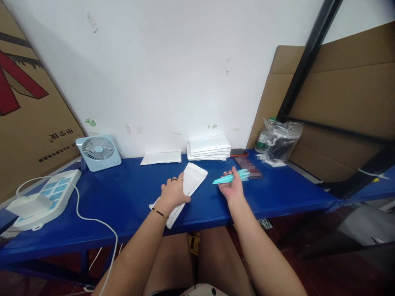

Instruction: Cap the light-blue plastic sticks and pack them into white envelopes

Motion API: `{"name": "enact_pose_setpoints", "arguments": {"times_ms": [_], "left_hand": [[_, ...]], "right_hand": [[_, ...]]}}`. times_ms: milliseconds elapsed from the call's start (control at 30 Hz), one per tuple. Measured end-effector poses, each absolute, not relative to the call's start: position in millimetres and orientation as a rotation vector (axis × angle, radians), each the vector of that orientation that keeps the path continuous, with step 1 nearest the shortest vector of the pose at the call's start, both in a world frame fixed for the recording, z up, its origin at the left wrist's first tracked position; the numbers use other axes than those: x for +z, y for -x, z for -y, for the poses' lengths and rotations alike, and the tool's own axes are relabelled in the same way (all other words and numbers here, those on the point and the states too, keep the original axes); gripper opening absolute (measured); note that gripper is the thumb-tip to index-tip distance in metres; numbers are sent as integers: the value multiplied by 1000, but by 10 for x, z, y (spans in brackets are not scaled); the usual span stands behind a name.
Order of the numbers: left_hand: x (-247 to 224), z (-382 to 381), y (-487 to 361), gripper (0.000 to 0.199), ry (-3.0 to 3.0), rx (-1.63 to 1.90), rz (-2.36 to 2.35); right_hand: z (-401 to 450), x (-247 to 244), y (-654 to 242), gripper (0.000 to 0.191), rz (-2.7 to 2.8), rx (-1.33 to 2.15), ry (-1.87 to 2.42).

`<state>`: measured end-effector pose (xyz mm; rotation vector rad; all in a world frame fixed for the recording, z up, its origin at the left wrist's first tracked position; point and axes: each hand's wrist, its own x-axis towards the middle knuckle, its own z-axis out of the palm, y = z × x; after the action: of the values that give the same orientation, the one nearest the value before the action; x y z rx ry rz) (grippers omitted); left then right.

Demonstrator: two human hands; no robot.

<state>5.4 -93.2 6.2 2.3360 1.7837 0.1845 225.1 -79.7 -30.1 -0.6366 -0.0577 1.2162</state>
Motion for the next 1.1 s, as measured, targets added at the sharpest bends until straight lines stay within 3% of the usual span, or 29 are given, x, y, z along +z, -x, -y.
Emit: {"name": "enact_pose_setpoints", "arguments": {"times_ms": [300, 533, 767, 1100], "left_hand": [[123, 997, 57, 92, -2593, 431, -1212], [139, 993, 42, 89, -2521, 554, -1074], [39, 989, -118, 113, -2507, 606, -1245], [-96, 837, -345, 91, -2221, 1223, -1192]], "right_hand": [[846, -181, -2232, 29, 109, 1200, 541], [869, -124, -2167, 36, 187, 1295, 503], [944, -66, -1842, 31, 489, 1350, 628], [845, 568, -1991, 27, 1059, 1379, 856]]}}
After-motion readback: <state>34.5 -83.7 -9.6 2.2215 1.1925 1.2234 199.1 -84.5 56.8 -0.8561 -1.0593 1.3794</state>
